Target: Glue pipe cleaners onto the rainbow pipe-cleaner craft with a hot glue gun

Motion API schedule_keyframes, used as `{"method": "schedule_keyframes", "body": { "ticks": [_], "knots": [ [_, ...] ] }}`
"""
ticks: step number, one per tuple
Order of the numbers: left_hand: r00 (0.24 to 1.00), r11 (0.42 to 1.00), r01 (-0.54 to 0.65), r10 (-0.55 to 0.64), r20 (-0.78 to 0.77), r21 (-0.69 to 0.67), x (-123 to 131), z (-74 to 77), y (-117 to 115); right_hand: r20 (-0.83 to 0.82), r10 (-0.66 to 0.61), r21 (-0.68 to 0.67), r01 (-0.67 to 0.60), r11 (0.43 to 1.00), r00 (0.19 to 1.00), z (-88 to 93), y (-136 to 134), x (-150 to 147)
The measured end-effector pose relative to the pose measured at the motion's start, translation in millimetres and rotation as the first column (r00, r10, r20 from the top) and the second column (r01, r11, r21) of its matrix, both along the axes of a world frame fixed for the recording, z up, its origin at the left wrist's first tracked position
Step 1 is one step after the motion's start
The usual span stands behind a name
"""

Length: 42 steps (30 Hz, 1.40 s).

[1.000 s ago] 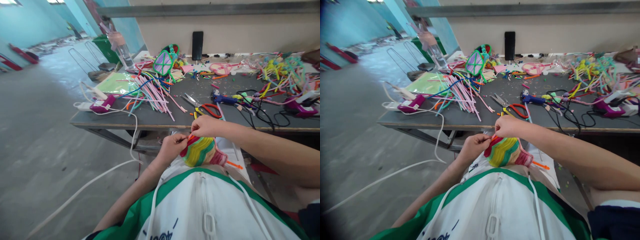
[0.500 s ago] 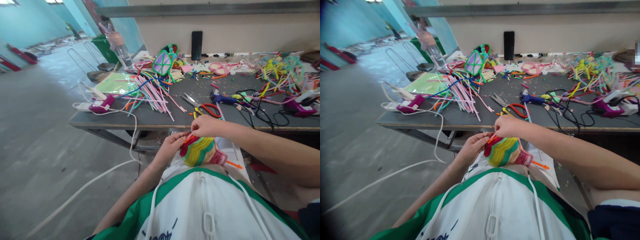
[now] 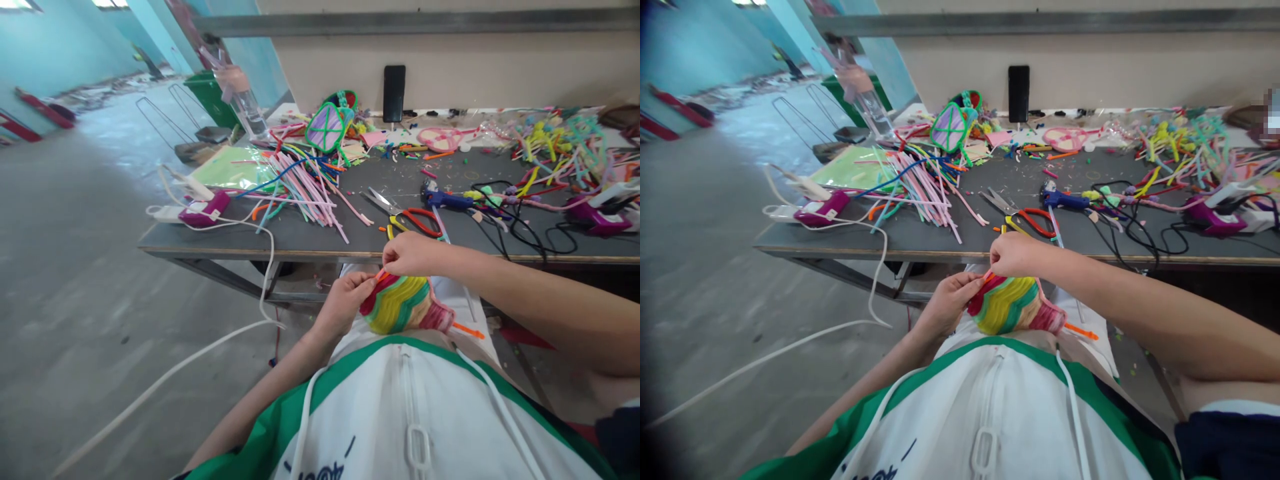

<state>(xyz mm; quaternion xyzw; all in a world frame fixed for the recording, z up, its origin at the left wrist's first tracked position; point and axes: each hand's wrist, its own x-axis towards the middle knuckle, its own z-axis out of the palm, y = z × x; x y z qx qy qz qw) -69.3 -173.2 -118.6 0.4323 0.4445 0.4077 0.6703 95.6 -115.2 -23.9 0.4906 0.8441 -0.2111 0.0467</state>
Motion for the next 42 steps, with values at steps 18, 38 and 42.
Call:
{"method": "schedule_keyframes", "body": {
  "ticks": [18, 38, 42],
  "knots": [
    [0.999, 0.998, -0.036, 0.038, -0.030, 0.060, -1.0, -8.1, -1.3, -0.275, -0.176, -0.052, 0.168, 0.984, 0.945, 3.3, -0.7, 35.6],
    [0.963, 0.980, -0.198, 0.189, 0.192, 0.026, -36.5, 21.5, 32.7, -0.649, -0.594, -0.149, 0.686, 0.712, 0.475, -35.0, -60.6, 122.0],
    [0.968, 0.979, -0.200, 0.190, 0.165, 0.044, -41.6, 25.4, 37.6, -0.671, -0.636, -0.180, 0.748, 0.639, 0.382, -47.8, -80.4, 130.7]
  ]
}}
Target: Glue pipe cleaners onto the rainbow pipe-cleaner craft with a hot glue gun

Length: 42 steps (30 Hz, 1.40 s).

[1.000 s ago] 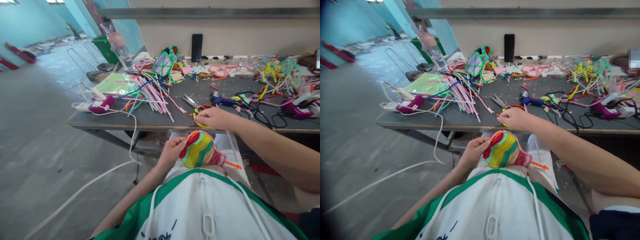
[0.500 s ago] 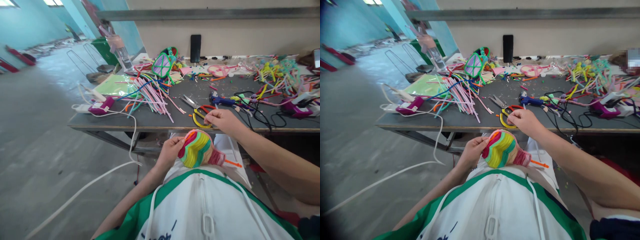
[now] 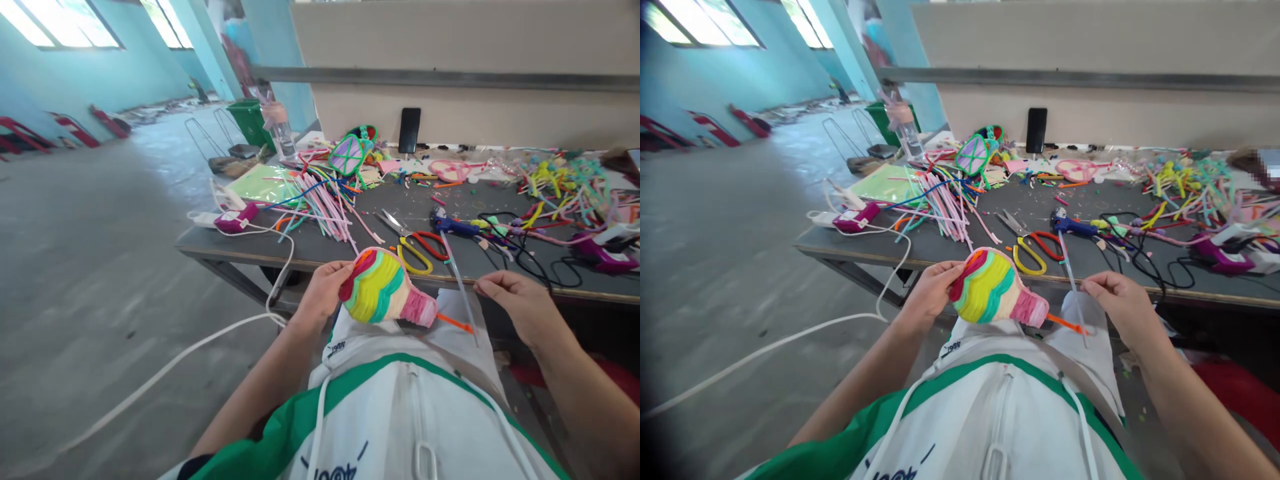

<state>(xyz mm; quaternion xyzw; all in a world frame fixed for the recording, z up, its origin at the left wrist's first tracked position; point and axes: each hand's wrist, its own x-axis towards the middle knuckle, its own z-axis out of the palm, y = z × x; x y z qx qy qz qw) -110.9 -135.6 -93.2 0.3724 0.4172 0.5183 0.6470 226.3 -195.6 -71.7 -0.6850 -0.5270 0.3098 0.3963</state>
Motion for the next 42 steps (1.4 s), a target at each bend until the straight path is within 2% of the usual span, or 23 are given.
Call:
{"method": "schedule_keyframes", "body": {
  "ticks": [3, 7, 14, 17, 20, 24, 28, 32, 42],
  "knots": [
    [1.000, 1.000, 0.001, 0.000, -0.011, 0.020, -0.6, -0.2, 1.2, 0.009, -0.021, 0.004, 0.021, 1.000, 1.000, -4.6, -14.6, -3.4],
    [1.000, 1.000, -0.004, 0.004, -0.019, 0.008, 0.3, -1.6, 2.9, 0.016, -0.059, 0.092, 0.057, 0.994, 0.998, -7.3, -25.0, -9.1],
    [0.999, 1.000, 0.001, -0.001, -0.037, 0.000, -2.2, -7.6, 6.9, -0.049, -0.158, 0.190, 0.165, 0.968, 0.986, -16.0, -24.0, -3.9],
    [0.999, 1.000, 0.002, -0.002, -0.044, 0.001, -4.5, -6.2, 6.4, -0.107, -0.193, 0.183, 0.210, 0.960, 0.975, -24.4, -22.5, -2.4],
    [0.999, 1.000, 0.010, -0.010, -0.051, 0.009, -7.0, -3.1, 5.2, -0.179, -0.178, 0.143, 0.204, 0.968, 0.968, -31.6, -21.1, -2.8],
    [0.998, 0.999, 0.028, -0.027, -0.053, 0.020, -8.5, -1.9, 4.3, -0.156, -0.181, 0.115, 0.199, 0.973, 0.971, -32.2, -20.0, -4.7],
    [0.998, 0.999, 0.041, -0.040, -0.051, 0.016, -6.8, -4.1, 4.2, -0.098, -0.140, 0.181, 0.156, 0.971, 0.985, -29.0, -18.9, -4.0],
    [0.998, 0.999, 0.045, -0.045, -0.044, 0.008, -5.8, -5.3, 4.4, -0.057, -0.153, 0.243, 0.162, 0.956, 0.987, -28.8, -20.9, -2.9],
    [0.996, 0.998, 0.056, -0.055, -0.067, 0.012, -8.9, -8.0, 3.8, 0.018, -0.139, 0.237, 0.131, 0.963, 0.990, -25.9, -24.2, -6.0]
  ]
}}
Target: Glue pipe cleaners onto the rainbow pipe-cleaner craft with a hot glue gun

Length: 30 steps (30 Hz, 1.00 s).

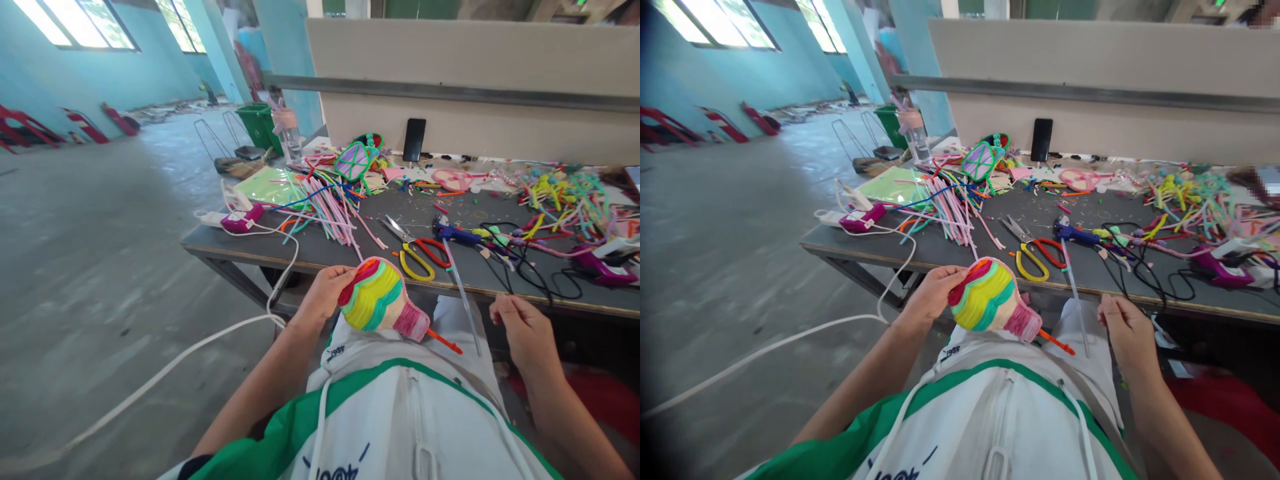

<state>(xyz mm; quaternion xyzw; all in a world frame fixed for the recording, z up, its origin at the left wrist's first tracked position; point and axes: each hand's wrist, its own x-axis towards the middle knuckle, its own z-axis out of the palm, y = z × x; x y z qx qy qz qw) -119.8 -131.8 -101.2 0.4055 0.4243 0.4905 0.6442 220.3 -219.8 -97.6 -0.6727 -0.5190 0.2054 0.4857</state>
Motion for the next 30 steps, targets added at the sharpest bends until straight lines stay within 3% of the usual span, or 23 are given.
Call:
{"method": "schedule_keyframes", "body": {
  "ticks": [10, 19, 25, 30],
  "knots": [
    [1.000, 1.000, 0.016, -0.016, -0.009, 0.007, 3.9, 2.4, -5.2, 0.007, 0.018, -0.016, -0.018, 1.000, 1.000, -2.7, 27.3, 3.1],
    [0.999, 1.000, 0.008, -0.008, -0.045, -0.012, 0.3, -0.4, -6.4, 0.228, 0.035, 0.041, -0.046, 0.998, 0.973, 11.7, 61.7, -2.7],
    [0.999, 1.000, 0.016, -0.017, -0.046, -0.008, 2.9, 7.0, -11.1, 0.494, 0.023, 0.047, -0.053, 0.997, 0.869, 19.0, 116.4, 8.5],
    [0.998, 1.000, 0.021, -0.021, -0.065, -0.004, 4.1, 10.6, -13.9, 0.681, 0.102, -0.068, -0.077, 0.995, 0.725, 24.3, 164.3, 9.6]
  ]
}}
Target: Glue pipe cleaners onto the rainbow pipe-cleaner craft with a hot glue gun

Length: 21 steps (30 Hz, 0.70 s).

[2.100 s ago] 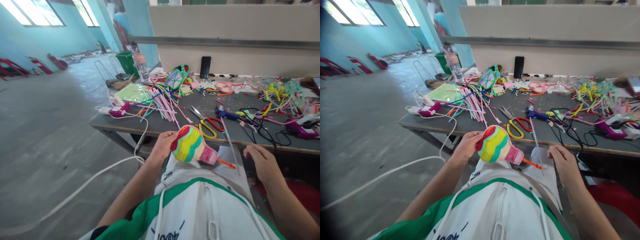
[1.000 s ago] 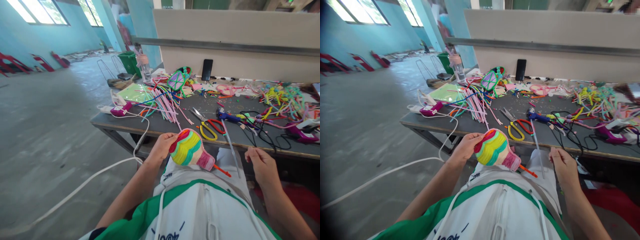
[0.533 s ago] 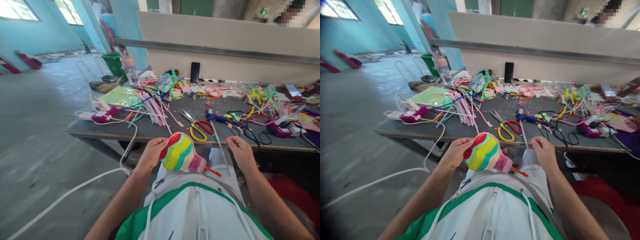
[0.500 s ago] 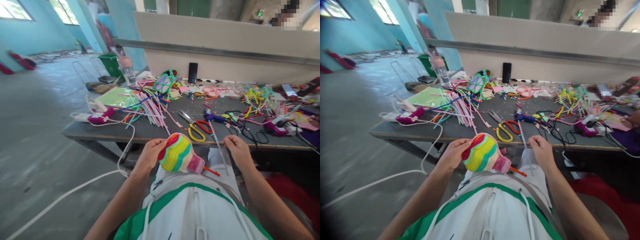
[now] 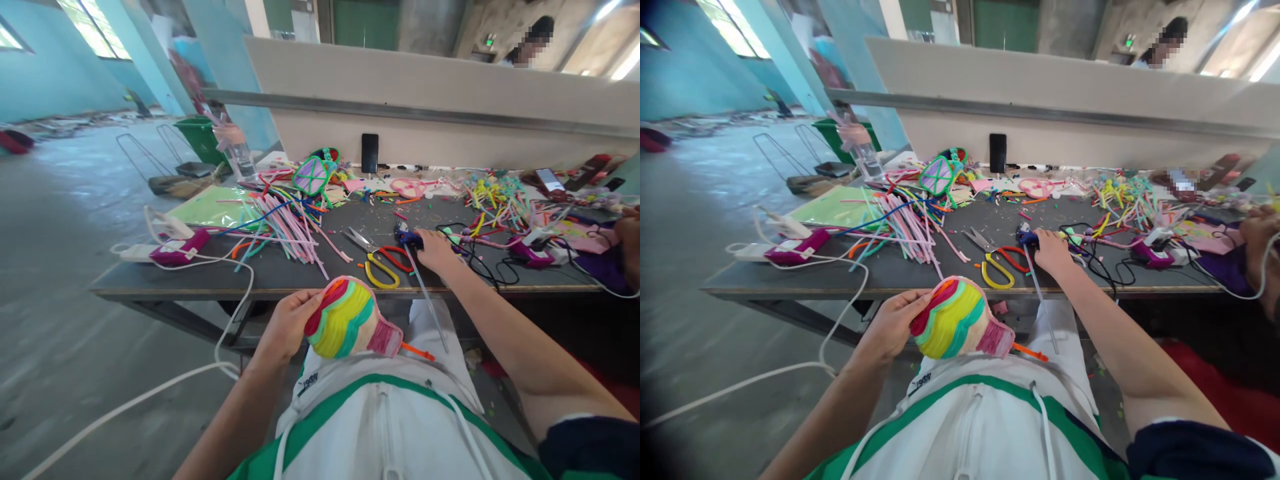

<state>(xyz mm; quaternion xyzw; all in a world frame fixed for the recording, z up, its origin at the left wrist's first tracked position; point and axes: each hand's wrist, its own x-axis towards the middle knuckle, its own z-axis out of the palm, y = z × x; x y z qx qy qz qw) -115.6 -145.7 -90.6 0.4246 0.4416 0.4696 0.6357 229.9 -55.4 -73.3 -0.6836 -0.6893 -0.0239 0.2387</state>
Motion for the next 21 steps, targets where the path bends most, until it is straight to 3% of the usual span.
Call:
{"method": "schedule_keyframes", "body": {
  "ticks": [7, 13, 17, 21],
  "knots": [
    [1.000, 0.999, 0.017, -0.017, 0.022, -0.028, -0.2, -1.9, -0.3, 0.155, -0.031, -0.054, 0.040, 0.998, 0.987, -6.9, 29.3, -2.0],
    [0.999, 0.999, 0.026, -0.025, 0.034, -0.041, 0.2, -1.0, -1.9, 0.127, -0.024, -0.019, 0.026, 0.999, 0.992, -7.3, 32.8, 7.2],
    [0.999, 0.999, 0.025, -0.023, 0.043, -0.034, 0.8, 0.0, -1.8, 0.034, 0.007, 0.075, -0.009, 0.997, 0.999, 3.5, 27.6, 9.6],
    [1.000, 1.000, -0.007, 0.008, 0.023, -0.018, 2.7, 3.9, -0.3, -0.153, -0.013, 0.229, 0.049, 0.972, 0.988, 30.2, 12.3, 13.4]
  ]
}}
